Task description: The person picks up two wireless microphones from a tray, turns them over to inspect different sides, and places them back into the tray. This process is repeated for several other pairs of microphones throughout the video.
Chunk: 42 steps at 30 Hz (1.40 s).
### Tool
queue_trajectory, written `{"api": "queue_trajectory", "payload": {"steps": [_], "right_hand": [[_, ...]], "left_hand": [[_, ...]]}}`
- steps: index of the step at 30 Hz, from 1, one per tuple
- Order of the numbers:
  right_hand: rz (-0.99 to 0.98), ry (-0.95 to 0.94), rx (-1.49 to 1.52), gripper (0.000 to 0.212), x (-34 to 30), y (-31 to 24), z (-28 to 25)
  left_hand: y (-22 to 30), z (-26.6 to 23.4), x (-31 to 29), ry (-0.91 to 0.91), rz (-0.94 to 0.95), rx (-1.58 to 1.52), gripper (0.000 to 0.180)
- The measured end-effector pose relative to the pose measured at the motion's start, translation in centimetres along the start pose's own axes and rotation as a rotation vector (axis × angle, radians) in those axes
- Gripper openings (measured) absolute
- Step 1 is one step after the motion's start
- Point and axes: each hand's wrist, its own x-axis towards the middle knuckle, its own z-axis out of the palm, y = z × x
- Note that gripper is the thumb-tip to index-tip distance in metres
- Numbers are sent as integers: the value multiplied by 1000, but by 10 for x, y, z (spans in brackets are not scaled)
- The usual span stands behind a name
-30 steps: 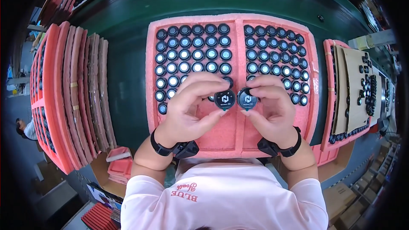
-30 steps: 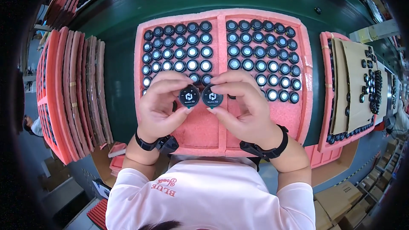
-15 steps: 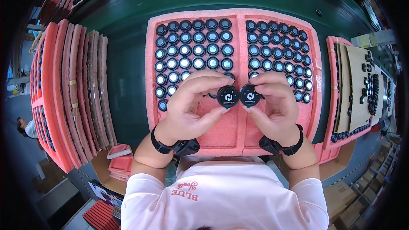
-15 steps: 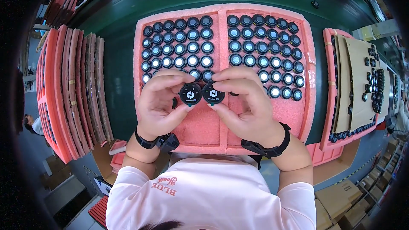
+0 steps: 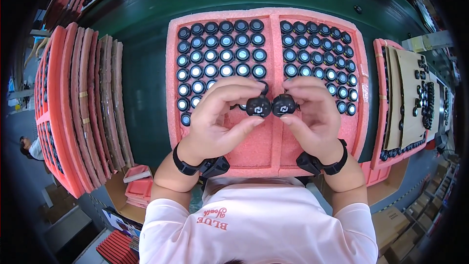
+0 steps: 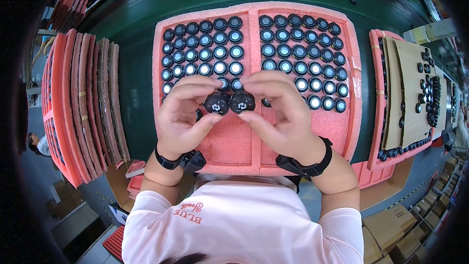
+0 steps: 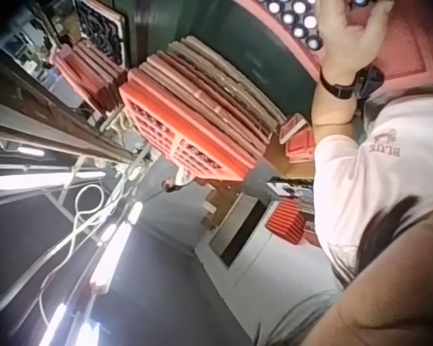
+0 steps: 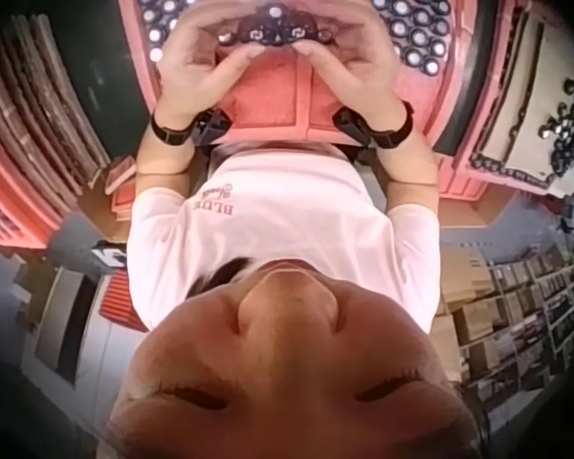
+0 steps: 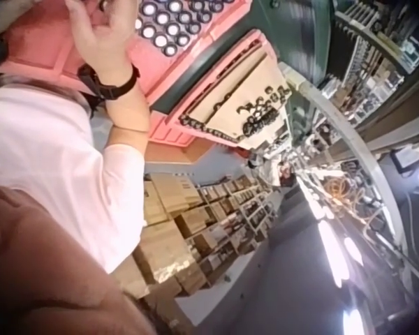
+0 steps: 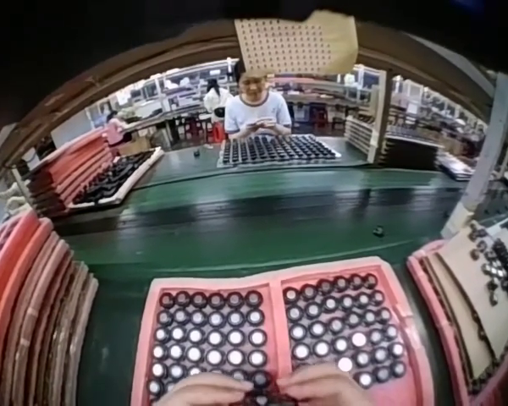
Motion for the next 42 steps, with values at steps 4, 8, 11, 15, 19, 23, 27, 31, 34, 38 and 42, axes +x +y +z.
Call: {"api": "queue_trajectory", "payload": {"steps": [4,8,11,15,19,23,27,31,34,38,42], "right_hand": [[135,118,289,30,-3,7,6],[78,23,295,31,-4,11,3],[82,10,342,30,-3,9,2],[132,-5,15,26,-6,4,-2],[87,-62,-46,21,-3,-2,-3],[-31,-110,-161,25,-1,-2,-5],[59,-27,39,28,-8,3,0],[-23,-38,36,28,-8,7,-1],[-4,-76,8,25,-7,5,-3],[40,-83,26,24,-9,5,-4],[27,-74,39,29,-9,8,-2]], "left_hand": [[3,1,1,16,-107,-14,33],[-3,-8,0,-100,-16,130,34],[-6,-9,-2,-153,1,156,32],[-8,-1,-3,-80,-84,-92,27],[-4,0,-2,-71,-83,-75,27],[-5,0,-7,-65,-60,52,29],[-8,4,-8,-13,65,54,29],[-9,0,-7,-64,119,116,28],[-9,1,-7,-55,107,118,28],[-9,2,-8,-53,84,108,27],[-8,6,-9,56,58,74,27]]}}
